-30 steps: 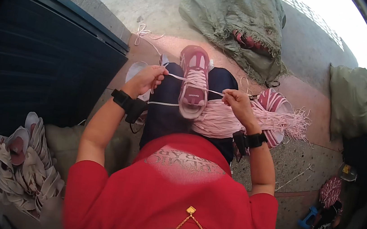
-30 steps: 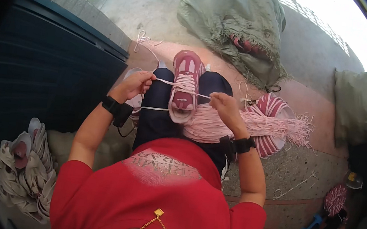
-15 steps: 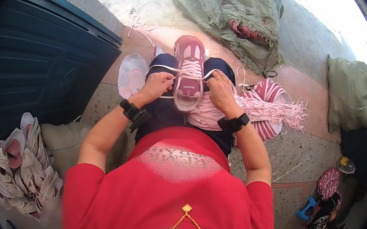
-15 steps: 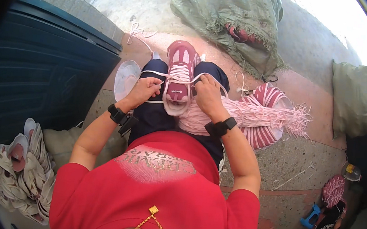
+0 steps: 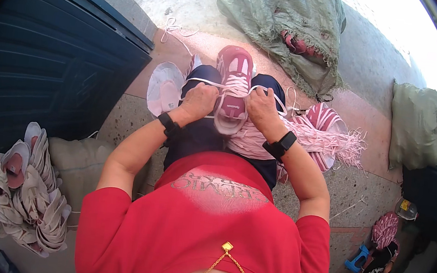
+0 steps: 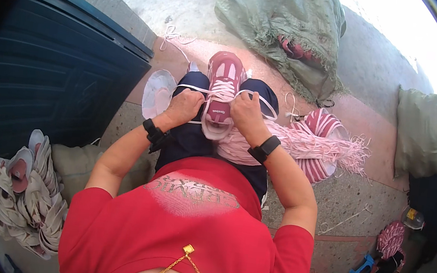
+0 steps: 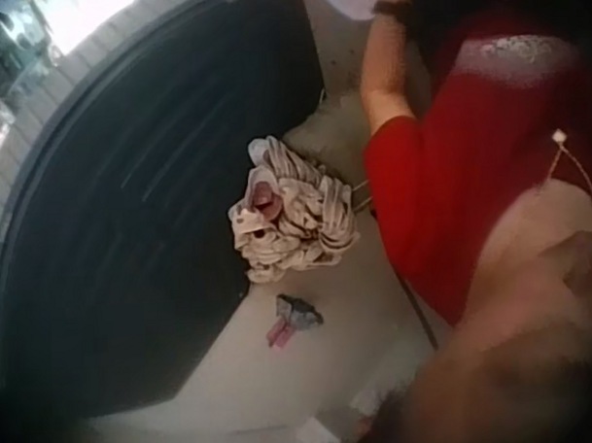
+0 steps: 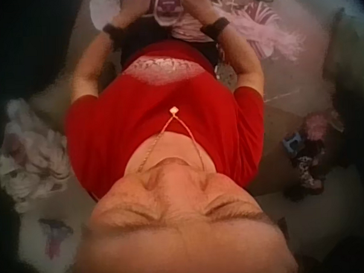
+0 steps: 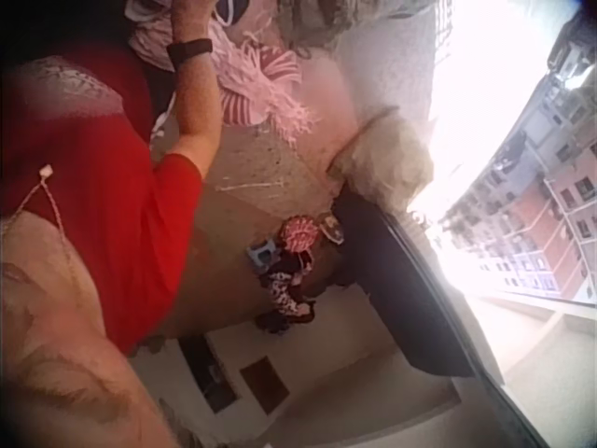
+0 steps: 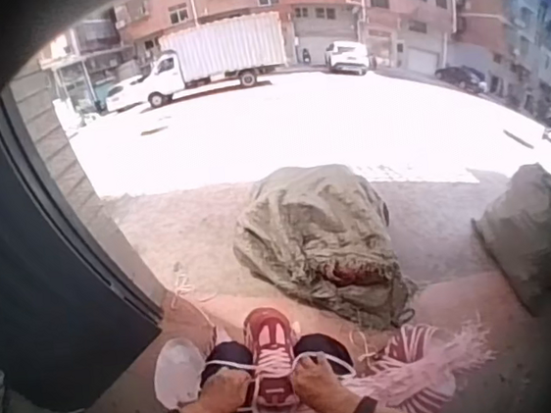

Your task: The person threads a long pink shoelace through the eyelets of a pink sneaker, pulling the lace tight and arranging it across the shoe. The person handles the shoe and lace by hand, working on one shoe at a time.

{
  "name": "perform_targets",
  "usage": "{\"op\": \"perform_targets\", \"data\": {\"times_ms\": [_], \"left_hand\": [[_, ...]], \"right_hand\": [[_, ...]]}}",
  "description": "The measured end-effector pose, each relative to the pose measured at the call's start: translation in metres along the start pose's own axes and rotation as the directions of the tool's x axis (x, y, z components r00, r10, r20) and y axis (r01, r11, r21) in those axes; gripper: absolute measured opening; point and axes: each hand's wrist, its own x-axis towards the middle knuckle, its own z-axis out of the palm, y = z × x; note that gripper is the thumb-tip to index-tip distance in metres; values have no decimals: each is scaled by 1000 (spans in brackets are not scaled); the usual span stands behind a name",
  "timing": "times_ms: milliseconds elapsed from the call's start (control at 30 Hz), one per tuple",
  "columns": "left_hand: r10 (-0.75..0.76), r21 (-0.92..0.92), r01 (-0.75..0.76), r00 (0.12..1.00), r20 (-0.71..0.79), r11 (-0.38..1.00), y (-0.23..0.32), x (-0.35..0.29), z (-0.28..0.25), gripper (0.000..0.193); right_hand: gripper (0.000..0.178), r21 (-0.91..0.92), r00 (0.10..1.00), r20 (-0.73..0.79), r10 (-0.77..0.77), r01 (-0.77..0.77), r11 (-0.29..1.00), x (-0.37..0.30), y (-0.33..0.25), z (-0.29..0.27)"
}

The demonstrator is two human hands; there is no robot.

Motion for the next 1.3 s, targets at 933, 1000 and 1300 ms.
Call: {"op": "perform_targets", "data": {"times_ms": [933,1000,1300], "left_hand": [[11,224,44,971,-239,973,33,-15,3,20],[-37,214,75,984,-175,974,28,-16,5,17],[58,-94,-72,988,-143,993,29,13,-6,16]], "right_hand": [[24,401,939,64,337,-334,853,-23,-6,3],[21,460,952,66,299,-295,837,-26,3,11],[19,766,919,-1,395,-253,591,-29,14,37]]}}
